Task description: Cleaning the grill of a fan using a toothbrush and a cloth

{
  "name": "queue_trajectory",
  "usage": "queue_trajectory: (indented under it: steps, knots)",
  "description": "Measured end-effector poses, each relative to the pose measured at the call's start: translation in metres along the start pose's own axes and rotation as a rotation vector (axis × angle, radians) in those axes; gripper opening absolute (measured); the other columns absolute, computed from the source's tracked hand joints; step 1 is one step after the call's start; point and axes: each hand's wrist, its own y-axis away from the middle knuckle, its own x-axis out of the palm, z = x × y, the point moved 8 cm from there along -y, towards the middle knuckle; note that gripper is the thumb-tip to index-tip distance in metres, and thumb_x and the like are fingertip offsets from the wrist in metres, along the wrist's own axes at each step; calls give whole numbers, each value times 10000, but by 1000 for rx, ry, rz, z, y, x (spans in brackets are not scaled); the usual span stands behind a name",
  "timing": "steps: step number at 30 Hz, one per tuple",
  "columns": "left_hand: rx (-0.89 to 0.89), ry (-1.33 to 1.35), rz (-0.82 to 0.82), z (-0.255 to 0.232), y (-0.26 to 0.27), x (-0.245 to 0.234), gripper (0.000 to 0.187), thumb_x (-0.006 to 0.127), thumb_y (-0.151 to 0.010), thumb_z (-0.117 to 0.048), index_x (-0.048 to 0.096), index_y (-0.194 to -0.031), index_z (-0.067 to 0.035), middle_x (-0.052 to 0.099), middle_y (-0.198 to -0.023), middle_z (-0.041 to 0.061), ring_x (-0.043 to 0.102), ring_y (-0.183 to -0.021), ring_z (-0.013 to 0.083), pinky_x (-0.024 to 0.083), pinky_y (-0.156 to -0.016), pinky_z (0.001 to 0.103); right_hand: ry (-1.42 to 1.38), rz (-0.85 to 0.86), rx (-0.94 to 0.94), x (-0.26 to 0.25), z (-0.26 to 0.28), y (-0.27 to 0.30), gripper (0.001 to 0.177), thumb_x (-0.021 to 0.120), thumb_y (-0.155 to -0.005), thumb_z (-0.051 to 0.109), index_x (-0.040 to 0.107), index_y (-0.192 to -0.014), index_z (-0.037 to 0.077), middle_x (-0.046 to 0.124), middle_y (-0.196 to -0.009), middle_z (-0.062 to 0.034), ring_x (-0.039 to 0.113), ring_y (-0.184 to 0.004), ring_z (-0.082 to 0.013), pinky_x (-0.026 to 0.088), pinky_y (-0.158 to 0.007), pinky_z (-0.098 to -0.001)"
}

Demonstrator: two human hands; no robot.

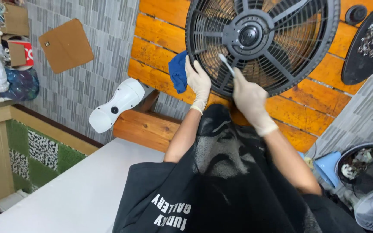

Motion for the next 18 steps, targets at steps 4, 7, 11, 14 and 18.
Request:
queue_trajectory:
  steps: [4,7,11,14,18]
  knots:
    - [12,0,6,2,-3,0,440,435,-1116,-360,498,-1504,-165,592,-1435,174,609,-1286,399,494,-1074,528,-266,277,111,35,15,-29,426,376,-1105,394,514,-1508,375,708,-674,-205,749,-665,-399,586,-578,-543]
    - [7,-3,7,3,0,1,445,428,-1118,-371,492,-1514,-179,581,-1454,151,604,-1298,376,488,-1085,509,-283,340,106,22,9,-8,446,376,-1102,404,487,-1533,380,708,-688,-219,746,-680,-419,581,-589,-562]
    - [14,-10,-8,5,-1,-1,440,437,-1117,-366,491,-1517,-190,588,-1447,131,615,-1283,362,496,-1080,484,-252,350,60,21,-14,32,460,363,-1111,366,496,-1551,345,679,-602,-182,716,-561,-373,574,-524,-496]
    - [22,-8,-19,1,0,-2,440,429,-1120,-355,502,-1510,-167,595,-1439,159,621,-1271,387,504,-1065,503,-105,249,26,26,-4,22,454,407,-1114,344,488,-1561,342,673,-605,-140,704,-524,-315,564,-475,-469]
    - [32,21,-5,5,-4,1,445,421,-1119,-385,507,-1497,-168,608,-1414,167,623,-1263,387,494,-1078,501,-199,243,73,33,18,-30,451,368,-1111,368,425,-1557,392,700,-655,-168,746,-632,-368,578,-528,-524]
